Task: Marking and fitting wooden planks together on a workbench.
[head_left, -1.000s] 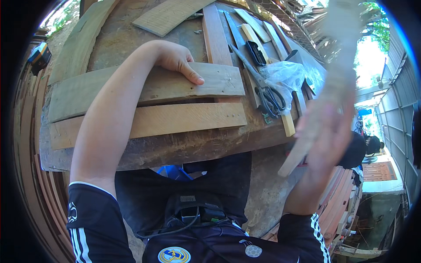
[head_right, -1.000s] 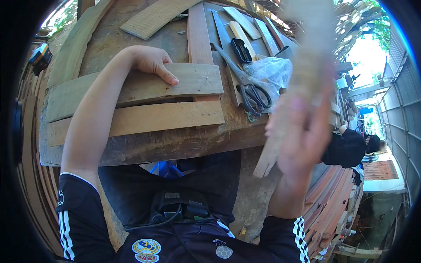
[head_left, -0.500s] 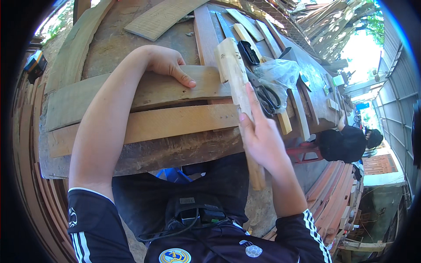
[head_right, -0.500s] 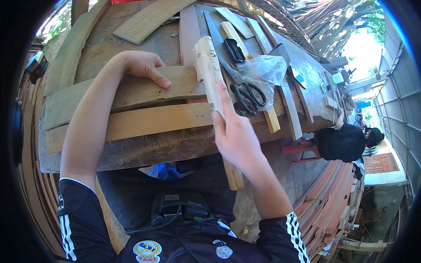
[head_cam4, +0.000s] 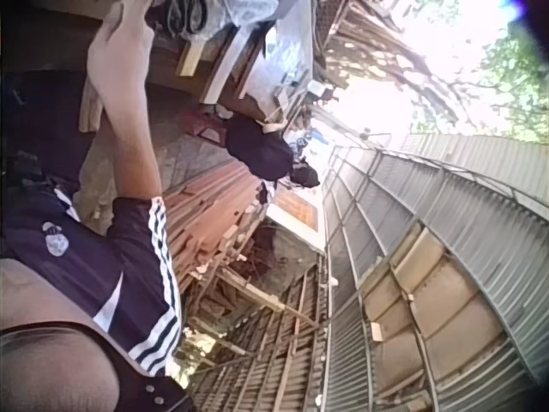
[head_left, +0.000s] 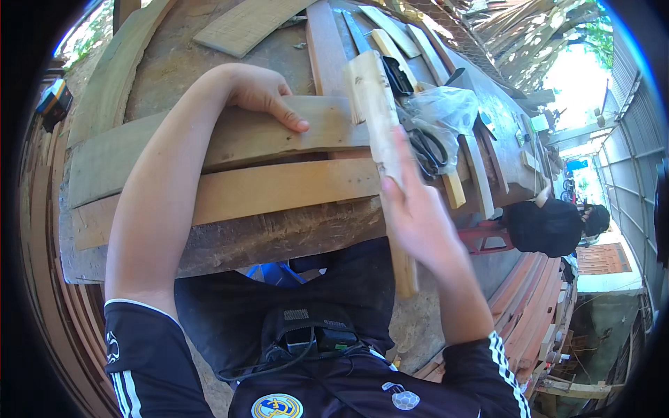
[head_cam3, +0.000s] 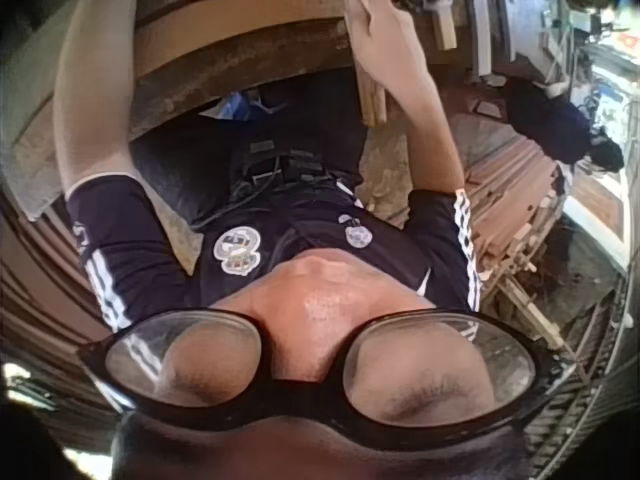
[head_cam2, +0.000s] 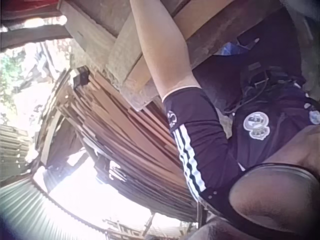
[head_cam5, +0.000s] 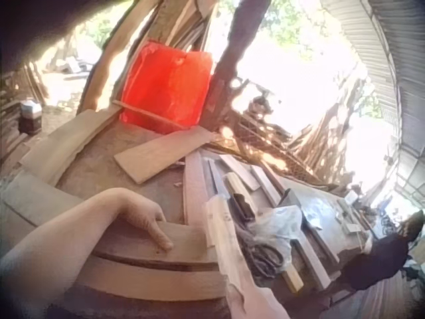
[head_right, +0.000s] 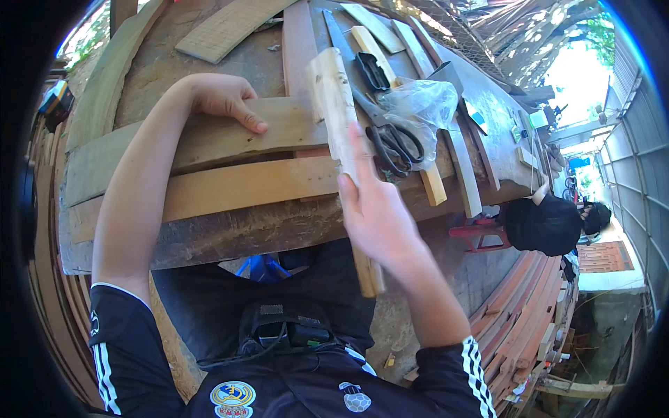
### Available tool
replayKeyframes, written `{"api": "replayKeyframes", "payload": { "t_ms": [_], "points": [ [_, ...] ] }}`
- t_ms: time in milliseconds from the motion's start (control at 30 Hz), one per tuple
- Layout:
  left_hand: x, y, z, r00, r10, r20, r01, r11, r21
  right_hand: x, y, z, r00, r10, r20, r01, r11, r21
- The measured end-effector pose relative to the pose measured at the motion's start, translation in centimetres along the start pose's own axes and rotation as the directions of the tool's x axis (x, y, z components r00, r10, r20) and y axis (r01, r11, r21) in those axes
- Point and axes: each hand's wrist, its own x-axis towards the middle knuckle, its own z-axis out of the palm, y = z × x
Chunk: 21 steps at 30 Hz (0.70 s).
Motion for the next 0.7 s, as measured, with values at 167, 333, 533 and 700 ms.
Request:
{"api": "replayKeyframes", "payload": {
  "t_ms": [167,333,533,700],
  "points": [
    [-0.9,-0.6,0.3,0.999,-0.046,-0.023,0.045,0.998,-0.032,0.8,-1.7,-1.4,0.994,0.097,0.056,-0.104,0.985,0.14],
    [-0.4,-1.2,0.4,0.998,-0.013,-0.054,0.015,1.0,0.023,0.2,-1.8,-2.0,0.993,0.015,-0.117,-0.006,0.997,0.079],
    [-0.4,-1.1,0.1,1.0,-0.011,-0.018,0.01,1.0,-0.014,-0.8,-3.6,-9.1,0.815,0.009,-0.579,0.314,0.833,0.455],
    [-0.5,-0.7,0.2,0.998,-0.033,-0.053,0.033,0.999,-0.005,-1.4,3.0,-2.0,0.941,-0.077,-0.33,0.045,0.993,-0.105]
  ]
}}
